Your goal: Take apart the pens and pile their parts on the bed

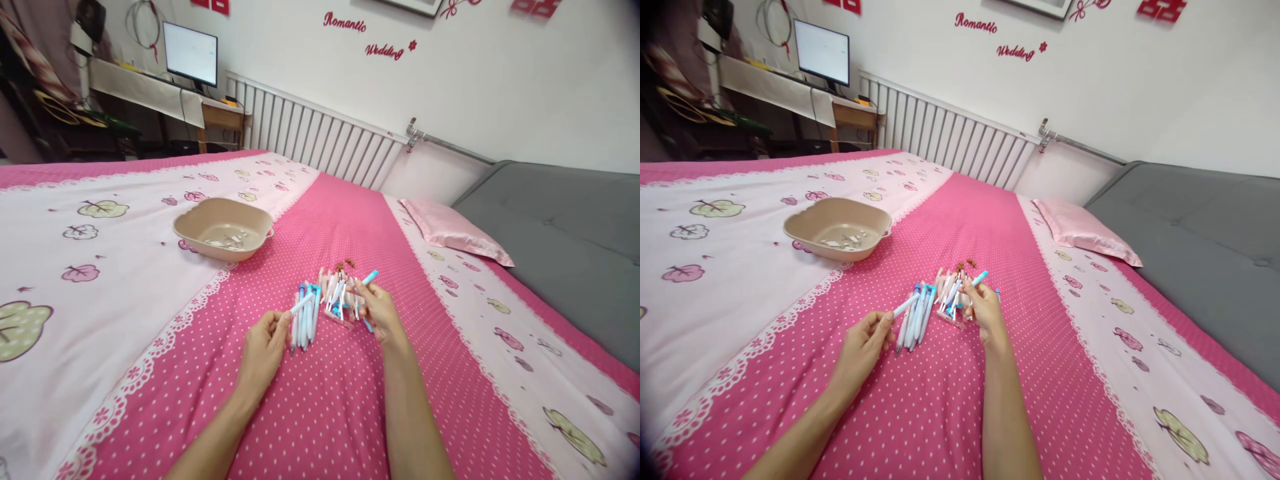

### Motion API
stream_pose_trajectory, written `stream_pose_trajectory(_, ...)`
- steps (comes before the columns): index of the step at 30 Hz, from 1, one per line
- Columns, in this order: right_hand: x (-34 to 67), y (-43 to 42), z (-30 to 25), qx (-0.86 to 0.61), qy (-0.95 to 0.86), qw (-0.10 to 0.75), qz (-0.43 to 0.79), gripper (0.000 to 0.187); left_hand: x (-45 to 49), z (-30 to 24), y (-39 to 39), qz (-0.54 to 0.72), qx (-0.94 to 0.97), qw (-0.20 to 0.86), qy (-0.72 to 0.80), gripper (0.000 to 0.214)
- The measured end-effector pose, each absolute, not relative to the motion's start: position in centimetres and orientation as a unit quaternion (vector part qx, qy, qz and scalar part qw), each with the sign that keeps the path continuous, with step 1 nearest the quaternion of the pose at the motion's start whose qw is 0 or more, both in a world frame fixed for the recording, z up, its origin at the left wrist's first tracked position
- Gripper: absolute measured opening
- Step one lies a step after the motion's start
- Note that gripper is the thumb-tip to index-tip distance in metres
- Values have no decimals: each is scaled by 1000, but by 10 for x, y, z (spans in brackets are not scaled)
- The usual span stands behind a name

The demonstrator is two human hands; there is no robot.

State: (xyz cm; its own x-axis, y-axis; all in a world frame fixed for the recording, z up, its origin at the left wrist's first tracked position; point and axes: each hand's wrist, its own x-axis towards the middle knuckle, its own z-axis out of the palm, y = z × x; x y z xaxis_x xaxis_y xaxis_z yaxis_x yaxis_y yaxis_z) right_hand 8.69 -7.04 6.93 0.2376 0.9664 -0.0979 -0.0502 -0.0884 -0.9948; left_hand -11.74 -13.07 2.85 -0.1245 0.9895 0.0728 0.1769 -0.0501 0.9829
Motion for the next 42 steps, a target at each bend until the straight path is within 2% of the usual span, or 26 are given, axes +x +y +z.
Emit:
stream_pose_trajectory(8, 34, -94, 74, -488, -565, 356, 563, 31, -116, 36, -131, 542, 489, 434, 528, 36)
stream_pose_trajectory(13, 9, -99, 64, -449, -541, 375, 604, 34, -117, 34, -131, 546, 512, 410, 522, 33)
stream_pose_trajectory(19, 15, -95, 64, -448, -518, 401, 609, 37, -116, 36, -132, 528, 522, 437, 508, 34)
stream_pose_trajectory(22, 38, -86, 66, -508, -504, 428, 552, 42, -116, 35, -132, 502, 539, 371, 566, 37)
stream_pose_trajectory(25, 75, -74, 63, -618, -514, 444, 396, 41, -117, 32, -132, 441, 574, 287, 628, 36)
stream_pose_trajectory(26, 88, -71, 62, -669, -521, 424, 318, 39, -117, 30, -132, 417, 588, 264, 641, 35)
stream_pose_trajectory(28, 108, -66, 59, -759, -538, 330, 159, 36, -116, 27, -132, 371, 615, 230, 657, 34)
stream_pose_trajectory(30, 120, -65, 56, -807, -537, 235, 67, 39, -115, 25, -132, 330, 637, 212, 664, 34)
stream_pose_trajectory(33, 121, -64, 53, -826, -532, 183, 50, 44, -114, 25, -132, 280, 657, 204, 670, 35)
stream_pose_trajectory(42, 119, -61, 47, -818, -545, 159, 90, 36, -113, 26, -131, 234, 671, 205, 673, 30)
